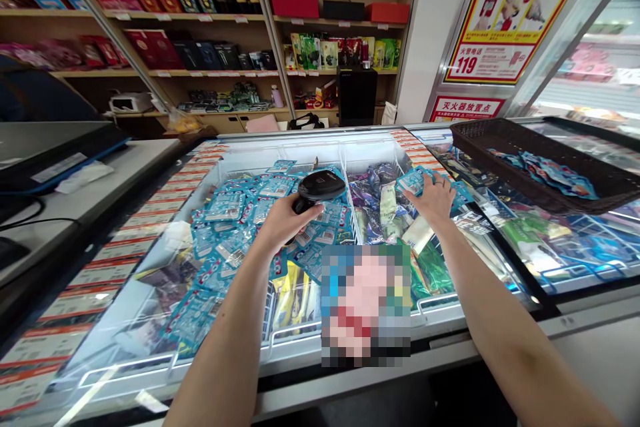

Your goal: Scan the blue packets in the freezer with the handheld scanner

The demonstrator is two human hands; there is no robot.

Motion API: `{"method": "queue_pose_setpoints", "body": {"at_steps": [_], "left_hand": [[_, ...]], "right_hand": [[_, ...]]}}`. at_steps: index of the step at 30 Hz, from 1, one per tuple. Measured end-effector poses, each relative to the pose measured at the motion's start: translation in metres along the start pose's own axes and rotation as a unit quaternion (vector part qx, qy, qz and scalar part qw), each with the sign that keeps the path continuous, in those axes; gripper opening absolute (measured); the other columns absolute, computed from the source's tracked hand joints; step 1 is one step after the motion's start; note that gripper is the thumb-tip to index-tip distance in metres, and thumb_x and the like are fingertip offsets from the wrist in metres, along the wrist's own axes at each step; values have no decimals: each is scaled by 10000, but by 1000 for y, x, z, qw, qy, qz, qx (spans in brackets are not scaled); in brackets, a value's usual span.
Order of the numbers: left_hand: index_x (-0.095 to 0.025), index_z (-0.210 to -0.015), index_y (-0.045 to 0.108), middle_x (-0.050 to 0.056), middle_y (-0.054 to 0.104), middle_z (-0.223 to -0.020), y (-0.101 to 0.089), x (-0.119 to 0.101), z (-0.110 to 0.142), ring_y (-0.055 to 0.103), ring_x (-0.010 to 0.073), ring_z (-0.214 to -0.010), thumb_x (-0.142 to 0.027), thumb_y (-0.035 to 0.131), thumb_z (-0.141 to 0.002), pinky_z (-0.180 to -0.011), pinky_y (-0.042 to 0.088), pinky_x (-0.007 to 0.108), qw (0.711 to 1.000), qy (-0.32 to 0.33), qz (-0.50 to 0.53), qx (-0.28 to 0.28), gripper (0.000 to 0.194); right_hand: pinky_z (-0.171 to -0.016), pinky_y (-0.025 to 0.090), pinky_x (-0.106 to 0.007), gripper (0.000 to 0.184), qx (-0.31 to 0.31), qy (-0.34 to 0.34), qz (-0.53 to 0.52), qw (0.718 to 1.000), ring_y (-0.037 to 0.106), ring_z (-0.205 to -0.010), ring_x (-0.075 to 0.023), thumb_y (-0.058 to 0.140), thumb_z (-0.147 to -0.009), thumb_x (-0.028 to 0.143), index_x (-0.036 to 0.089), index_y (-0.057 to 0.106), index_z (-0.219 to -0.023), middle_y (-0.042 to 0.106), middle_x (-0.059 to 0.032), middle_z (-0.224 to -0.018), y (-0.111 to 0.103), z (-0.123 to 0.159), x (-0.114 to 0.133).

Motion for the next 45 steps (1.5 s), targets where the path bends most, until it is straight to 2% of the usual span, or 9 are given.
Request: {"method": "queue_pose_setpoints", "body": {"at_steps": [9,14,21,26,33,36,39,42,45], "left_hand": [[-150,-876,612,-8,542,-526,0,1,-1,495,132,-432,-537,596,-708,-422,356,225,1000,-10,-17,-13,423],[-153,-883,610,-11,540,-520,0,1,-1,490,132,-430,-545,590,-714,-422,362,226,1000,-9,-18,-14,427],[-155,-851,600,-13,517,-512,-1,5,-2,476,124,-437,-552,583,-727,-418,318,221,1000,4,-27,-13,415],[-158,-860,604,-10,528,-523,-1,8,-3,487,130,-445,-564,580,-729,-426,320,227,999,6,-36,-13,427],[-160,-899,612,-8,554,-546,-1,6,-3,513,141,-456,-597,572,-729,-454,352,236,999,1,-42,-12,470],[-157,-899,620,-7,553,-544,-2,7,-3,505,139,-462,-602,571,-727,-457,343,233,999,2,-50,-15,480],[-157,-906,626,-4,558,-544,-3,8,-3,504,141,-473,-605,566,-728,-450,325,230,998,3,-61,-25,486],[-160,-915,634,0,571,-553,-3,7,-2,515,146,-493,-597,561,-732,-448,318,226,997,12,-68,-32,479],[-155,-904,640,4,580,-557,-3,5,0,525,150,-509,-580,557,-737,-456,325,226,997,18,-70,-40,465]], "right_hand": [[-1023,258,-506,686,42,-22,39,998,234,-1347,-367,348,-890,560,131,343,-1425,269,-173,-1507,6,0,-2],[-1033,258,-517,628,38,-50,40,997,215,-1368,-346,298,-908,565,189,412,-1398,300,-126,-1504,3,1,3],[-980,87,-727,595,-19,35,58,997,194,-1348,-411,224,-925,528,180,535,-1296,355,-175,-1451,-18,7,13],[-876,107,-802,682,39,87,55,994,227,-1305,-490,225,-883,628,209,468,-1363,338,-228,-1437,-10,8,7],[-917,91,-784,664,48,0,46,998,226,-1321,-470,257,-875,643,259,438,-1385,374,-177,-1435,-1,4,5],[-957,75,-759,658,16,-23,31,999,179,-1350,-454,272,-886,622,225,452,-1379,353,-164,-1458,-11,3,14],[-1042,138,-647,581,-21,-105,-27,994,237,-1354,-378,286,-923,545,199,501,-1338,392,-140,-1440,-25,6,38],[-1026,321,-436,499,48,-202,-128,970,489,-1169,-270,314,-945,476,180,583,-1245,598,-125,-1212,-29,17,71],[-940,393,-360,518,136,-257,-182,939,557,-1037,-240,353,-930,518,171,589,-1234,634,-114,-1103,-23,33,103]]}}
Point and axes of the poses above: each hand's wrist, its own z-axis away from the middle knuckle, its own y-axis out of the palm, x = y × z, the point moved 2 cm from there along -z, towards the middle knuckle
